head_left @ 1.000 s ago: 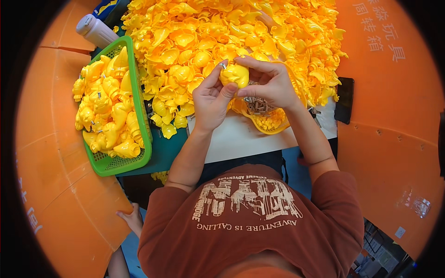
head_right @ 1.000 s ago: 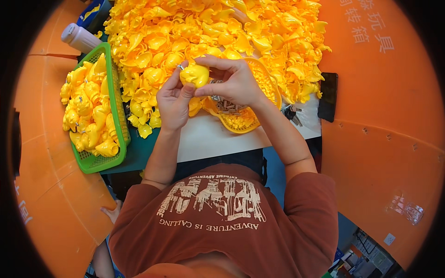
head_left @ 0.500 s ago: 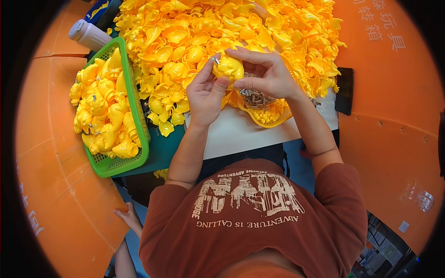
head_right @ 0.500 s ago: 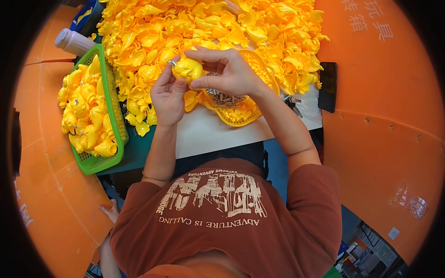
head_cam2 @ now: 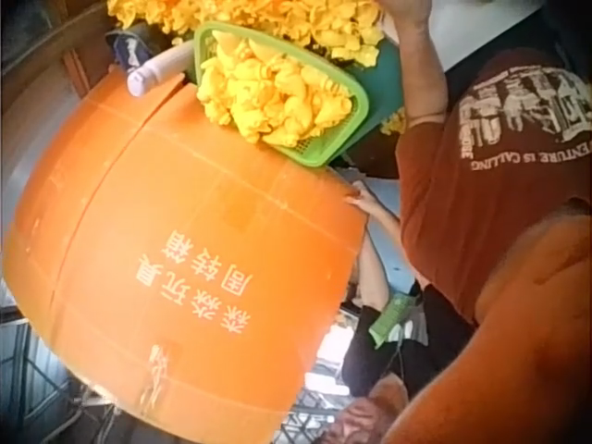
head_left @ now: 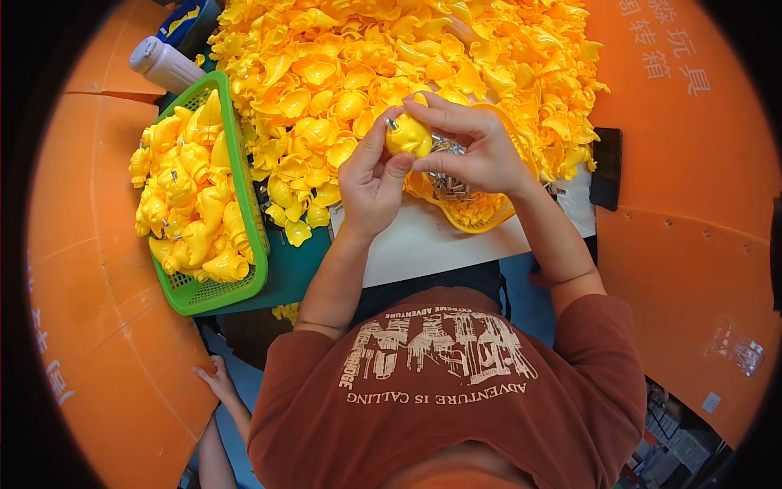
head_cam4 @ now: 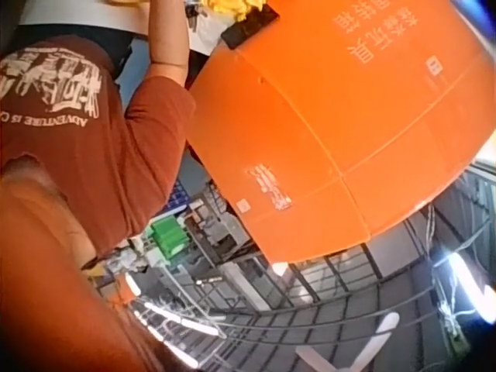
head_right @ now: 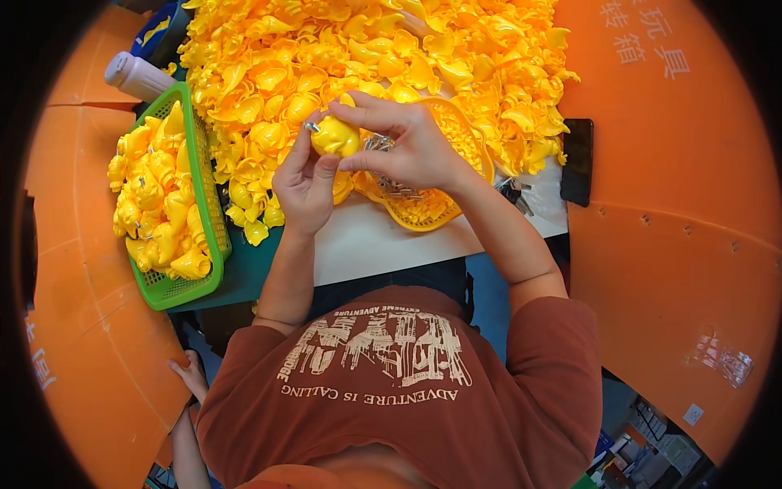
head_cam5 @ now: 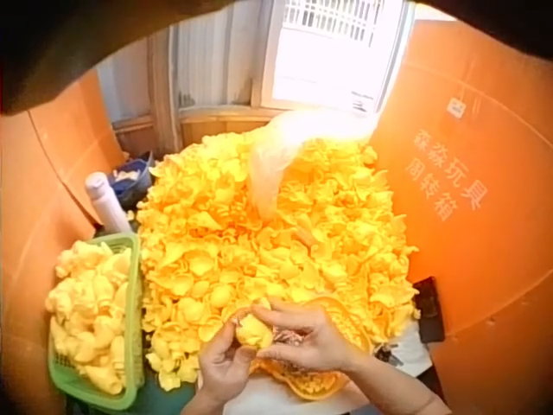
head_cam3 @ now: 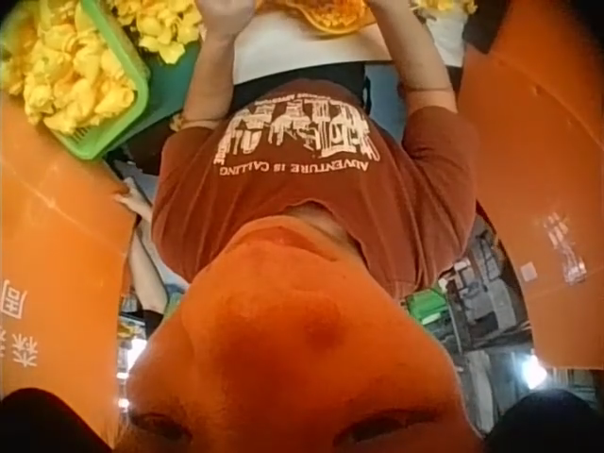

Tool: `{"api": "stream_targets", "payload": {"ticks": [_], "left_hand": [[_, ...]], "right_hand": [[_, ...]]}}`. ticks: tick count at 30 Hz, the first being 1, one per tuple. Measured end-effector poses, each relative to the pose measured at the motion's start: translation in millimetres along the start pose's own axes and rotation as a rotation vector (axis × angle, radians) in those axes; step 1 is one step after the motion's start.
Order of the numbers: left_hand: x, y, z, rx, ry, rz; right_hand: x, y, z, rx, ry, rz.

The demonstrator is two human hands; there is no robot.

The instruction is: Assembling small yellow toy ducks by inserting a plastic component into the base.

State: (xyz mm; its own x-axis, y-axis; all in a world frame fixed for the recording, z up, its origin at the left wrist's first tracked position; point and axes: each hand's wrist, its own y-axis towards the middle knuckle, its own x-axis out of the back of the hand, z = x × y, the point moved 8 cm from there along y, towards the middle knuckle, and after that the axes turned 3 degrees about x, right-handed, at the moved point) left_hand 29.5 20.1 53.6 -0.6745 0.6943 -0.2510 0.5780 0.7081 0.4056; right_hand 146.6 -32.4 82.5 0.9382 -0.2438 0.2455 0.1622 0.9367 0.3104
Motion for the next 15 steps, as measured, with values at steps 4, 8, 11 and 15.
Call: {"api": "stream_targets", "payload": {"ticks": [4, 8, 11, 15], "left_hand": [[-2, 3, -9, -0.085, -0.270, 0.017], [0, 1, 4, 0.077, -0.210, -0.018], [-3, 0, 0, 0.077, -0.308, -0.004], [0, -3, 3, 0.077, -0.434, -0.074]], "right_hand": [[-10, -3, 18, 0.118, -0.318, 0.047], [-5, -3, 18, 0.100, -0.103, -0.112], [0, -2, -3, -0.081, 0.415, -0.286], [-10, 3, -2, -0.081, 0.361, -0.083]]}}
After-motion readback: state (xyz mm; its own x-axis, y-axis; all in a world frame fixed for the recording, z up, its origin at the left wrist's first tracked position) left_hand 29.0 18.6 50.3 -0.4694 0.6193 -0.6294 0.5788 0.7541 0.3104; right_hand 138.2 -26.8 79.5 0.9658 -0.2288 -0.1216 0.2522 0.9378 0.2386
